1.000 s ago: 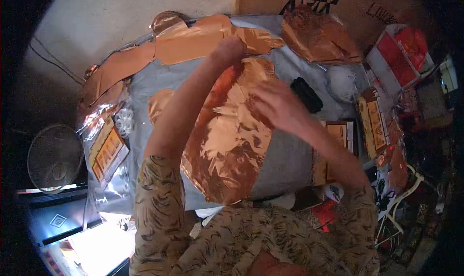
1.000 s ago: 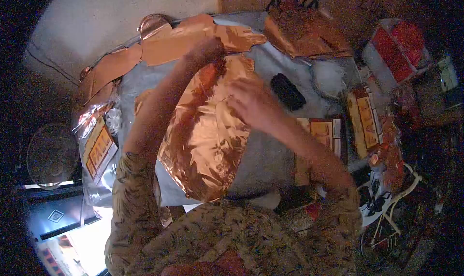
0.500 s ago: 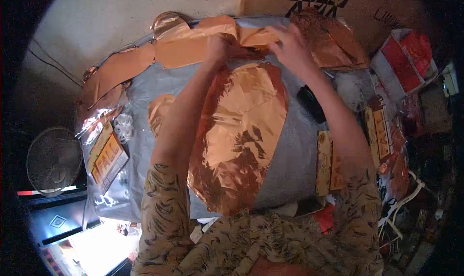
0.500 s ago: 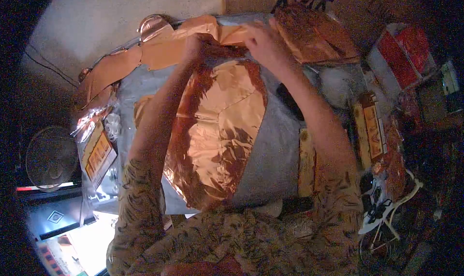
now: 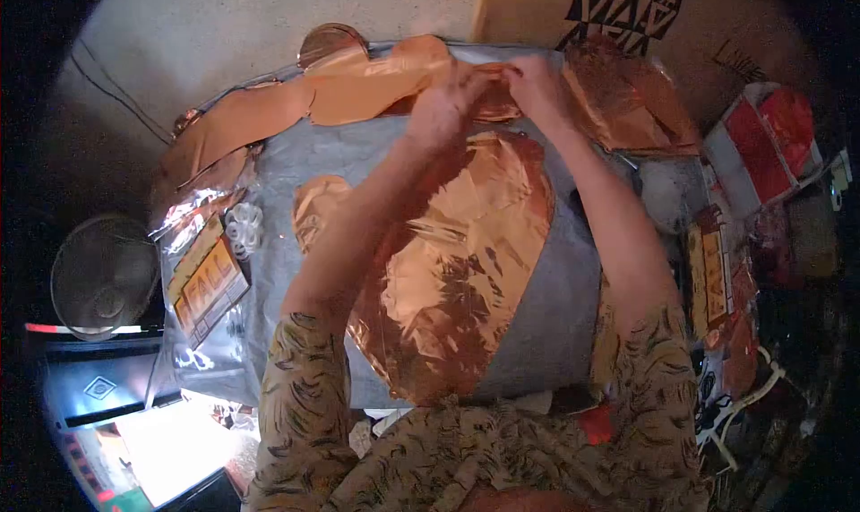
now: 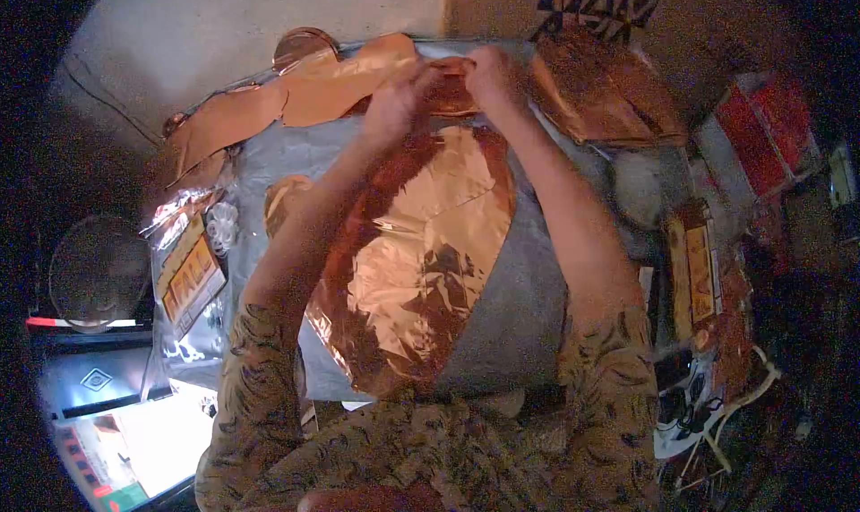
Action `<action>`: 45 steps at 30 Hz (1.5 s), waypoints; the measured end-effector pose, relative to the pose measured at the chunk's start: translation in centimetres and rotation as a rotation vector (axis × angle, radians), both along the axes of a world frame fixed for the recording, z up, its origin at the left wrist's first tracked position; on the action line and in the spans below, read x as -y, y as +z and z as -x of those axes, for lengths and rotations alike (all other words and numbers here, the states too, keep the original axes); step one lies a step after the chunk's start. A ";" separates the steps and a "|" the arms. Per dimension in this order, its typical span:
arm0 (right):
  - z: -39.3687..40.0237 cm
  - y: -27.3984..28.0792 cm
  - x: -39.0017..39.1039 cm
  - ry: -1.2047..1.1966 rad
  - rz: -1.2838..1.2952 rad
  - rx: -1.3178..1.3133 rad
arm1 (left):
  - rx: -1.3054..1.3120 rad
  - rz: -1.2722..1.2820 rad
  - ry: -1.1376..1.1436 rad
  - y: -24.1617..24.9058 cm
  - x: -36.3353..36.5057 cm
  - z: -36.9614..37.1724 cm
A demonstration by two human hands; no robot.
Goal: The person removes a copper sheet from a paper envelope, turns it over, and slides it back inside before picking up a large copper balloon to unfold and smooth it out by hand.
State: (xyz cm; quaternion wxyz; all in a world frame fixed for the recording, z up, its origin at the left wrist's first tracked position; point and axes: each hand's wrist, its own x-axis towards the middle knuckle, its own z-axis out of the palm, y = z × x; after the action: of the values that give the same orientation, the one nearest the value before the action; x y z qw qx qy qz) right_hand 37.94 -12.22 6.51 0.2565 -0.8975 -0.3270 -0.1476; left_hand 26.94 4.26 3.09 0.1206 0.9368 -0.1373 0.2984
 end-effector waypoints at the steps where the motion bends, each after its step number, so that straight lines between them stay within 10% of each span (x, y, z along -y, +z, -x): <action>1: 0.4 1.1 -0.1 -0.021 -0.026 -0.053 | 0.002 -0.003 0.008 -0.9 -0.3 -0.5; 7: 0.1 3.4 -0.7 0.043 -0.257 0.020 | 0.051 -0.009 0.296 -2.3 -1.3 -0.6; 9: 0.5 4.6 -0.1 0.108 -0.370 0.031 | -0.086 0.310 0.162 -3.1 -3.0 -1.7; 18: 4.1 14.5 8.4 0.123 -0.346 0.303 | -0.227 0.338 0.136 -6.1 -8.2 -5.9; 24: 11.5 20.2 17.3 0.063 -0.225 0.507 | -0.251 0.783 0.024 -0.4 -10.6 -5.7; 31: 20.4 17.2 22.9 -0.194 -0.072 0.338 | -0.086 1.056 0.382 1.4 -17.2 -4.7; 37: 24.9 14.7 21.7 -0.180 0.102 0.388 | -0.148 1.061 0.036 5.6 -11.6 5.5; 42: 28.3 14.1 21.1 -0.084 0.117 0.296 | -0.865 1.046 0.112 7.4 -2.6 20.5; 45: 30.4 13.9 20.2 0.042 0.166 0.303 | -1.192 1.466 -0.001 4.2 1.2 23.7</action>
State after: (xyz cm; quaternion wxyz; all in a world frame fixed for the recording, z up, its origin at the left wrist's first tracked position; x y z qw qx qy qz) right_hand 7.59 -32.42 20.45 0.1325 -0.8759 -0.3916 -0.2486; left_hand 3.21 3.09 7.24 0.7300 0.6255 0.1685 -0.2178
